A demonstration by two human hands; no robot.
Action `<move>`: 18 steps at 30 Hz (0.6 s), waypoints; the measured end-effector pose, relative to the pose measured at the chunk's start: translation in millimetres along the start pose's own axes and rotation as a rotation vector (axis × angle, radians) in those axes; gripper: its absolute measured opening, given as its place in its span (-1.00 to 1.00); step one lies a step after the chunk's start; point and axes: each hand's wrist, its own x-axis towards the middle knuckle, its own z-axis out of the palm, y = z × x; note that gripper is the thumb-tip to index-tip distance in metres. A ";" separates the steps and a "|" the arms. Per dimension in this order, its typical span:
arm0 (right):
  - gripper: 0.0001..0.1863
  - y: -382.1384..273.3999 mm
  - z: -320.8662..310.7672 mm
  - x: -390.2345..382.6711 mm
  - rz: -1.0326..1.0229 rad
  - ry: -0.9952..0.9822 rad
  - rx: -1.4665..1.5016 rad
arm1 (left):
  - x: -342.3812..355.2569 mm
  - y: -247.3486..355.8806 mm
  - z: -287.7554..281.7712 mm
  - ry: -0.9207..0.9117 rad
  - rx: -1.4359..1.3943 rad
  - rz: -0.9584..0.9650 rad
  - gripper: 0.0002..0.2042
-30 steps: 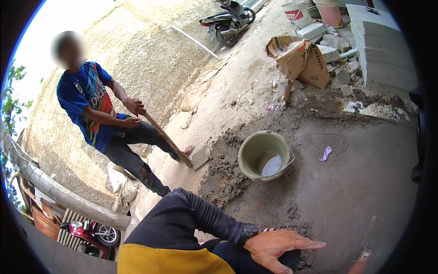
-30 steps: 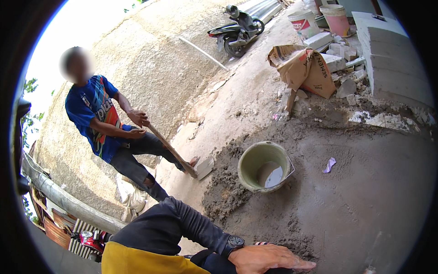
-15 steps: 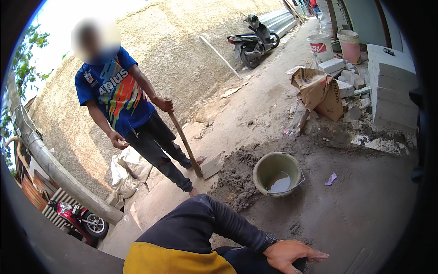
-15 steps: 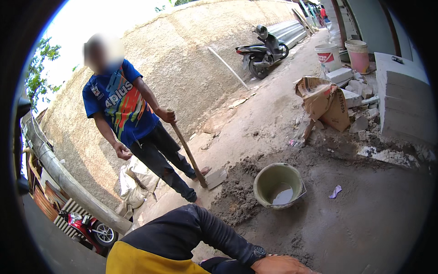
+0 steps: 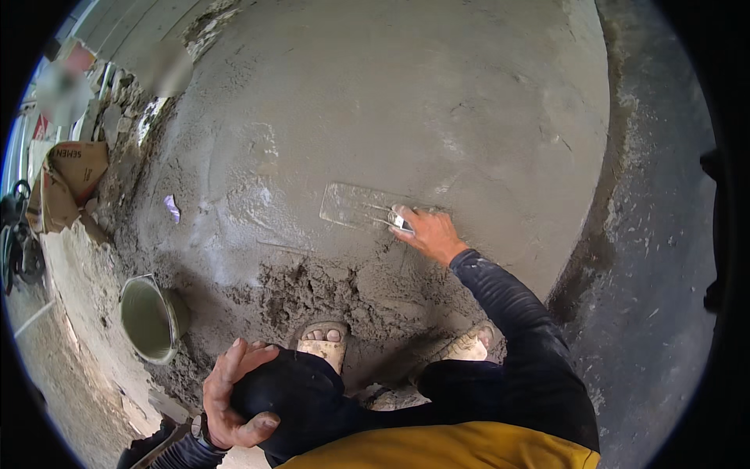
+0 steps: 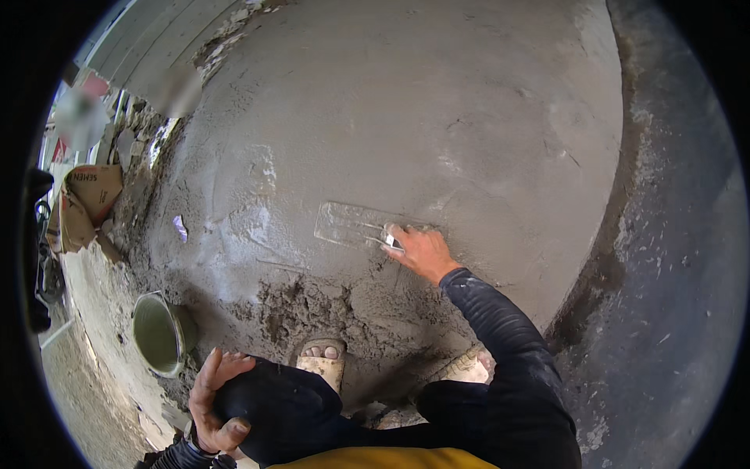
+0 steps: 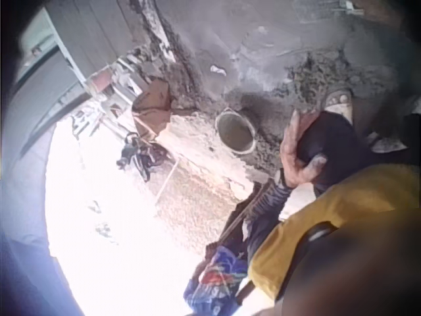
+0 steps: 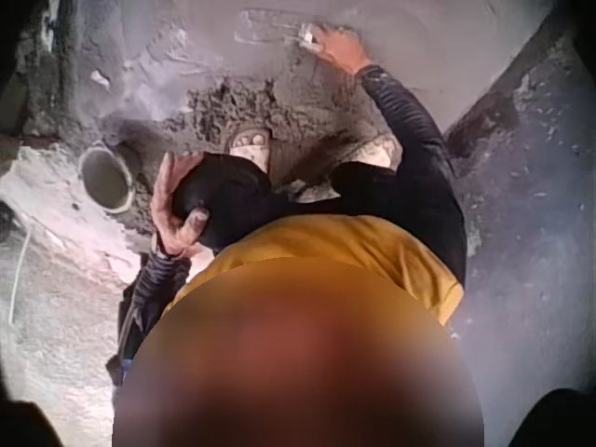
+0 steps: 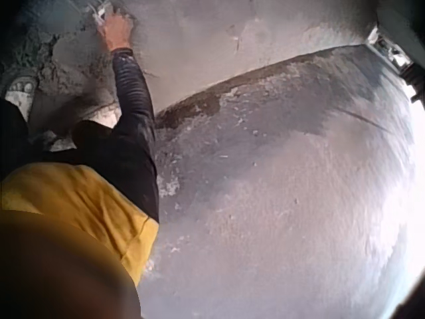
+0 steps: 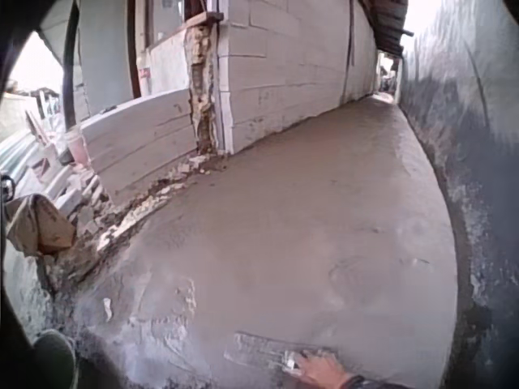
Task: The person smooths wet concrete on a floor using a trowel, repeatedly leveling the surface and adding water from a bucket. They also place a tile into a recessed area and continue smoothing the surrounding concrete.
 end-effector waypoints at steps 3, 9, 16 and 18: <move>-0.46 42.0 -12.8 5.7 0.230 0.191 0.015 | 3.6 4.4 0.4 -0.015 0.005 -0.042 0.02; -0.31 142.7 -73.8 -10.5 0.825 0.495 0.078 | 7.0 16.9 -1.2 -0.078 -0.204 -0.129 -0.01; -0.46 113.6 -45.7 -21.0 0.613 0.449 0.090 | 15.4 23.9 7.2 -0.055 -0.205 -0.197 0.01; -0.45 94.3 -37.6 -1.2 0.367 0.233 0.030 | 17.9 24.7 12.5 -0.065 -0.205 -0.191 0.01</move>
